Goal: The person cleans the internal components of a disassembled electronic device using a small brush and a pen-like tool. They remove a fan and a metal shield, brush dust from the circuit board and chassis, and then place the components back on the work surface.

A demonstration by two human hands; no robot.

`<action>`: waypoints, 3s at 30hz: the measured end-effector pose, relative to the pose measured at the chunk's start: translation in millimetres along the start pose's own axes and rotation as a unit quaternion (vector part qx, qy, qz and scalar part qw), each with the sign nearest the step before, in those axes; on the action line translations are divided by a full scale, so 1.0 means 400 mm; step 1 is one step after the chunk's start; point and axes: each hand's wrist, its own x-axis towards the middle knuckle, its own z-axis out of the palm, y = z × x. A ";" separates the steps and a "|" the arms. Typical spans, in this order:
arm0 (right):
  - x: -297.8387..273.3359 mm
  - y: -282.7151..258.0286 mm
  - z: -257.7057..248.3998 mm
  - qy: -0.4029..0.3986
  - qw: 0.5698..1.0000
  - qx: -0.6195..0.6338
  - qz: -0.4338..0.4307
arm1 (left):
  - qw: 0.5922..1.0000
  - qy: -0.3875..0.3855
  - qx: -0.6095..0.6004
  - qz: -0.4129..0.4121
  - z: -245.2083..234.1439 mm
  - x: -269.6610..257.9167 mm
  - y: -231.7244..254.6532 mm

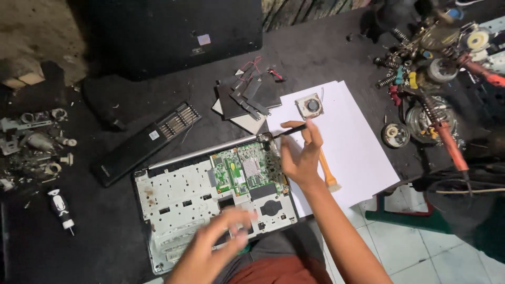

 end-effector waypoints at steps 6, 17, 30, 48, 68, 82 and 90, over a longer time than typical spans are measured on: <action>0.016 -0.007 0.016 0.060 0.996 -0.036 0.060 | 0.982 0.099 0.121 0.109 -0.034 0.214 0.104; 0.015 -0.006 -0.013 0.136 0.984 -0.014 0.111 | 0.947 0.106 0.276 0.126 -0.049 0.430 0.047; 0.018 0.009 -0.030 0.319 0.928 -0.022 0.190 | 0.881 0.079 0.411 0.222 -0.011 0.558 0.046; 0.014 0.017 -0.014 0.304 0.929 0.010 0.212 | 0.873 0.114 0.430 0.202 -0.082 0.313 -0.031; 0.072 -0.143 0.156 0.047 0.998 0.048 0.014 | 0.901 0.196 0.357 0.150 -0.051 0.093 -0.188; 0.020 -0.037 0.284 -0.066 0.998 0.005 -0.022 | 0.901 0.198 0.360 0.140 -0.053 0.109 -0.195; 0.027 -0.052 0.278 -0.082 0.996 0.007 -0.021 | 0.896 0.203 0.367 0.148 -0.051 0.104 -0.193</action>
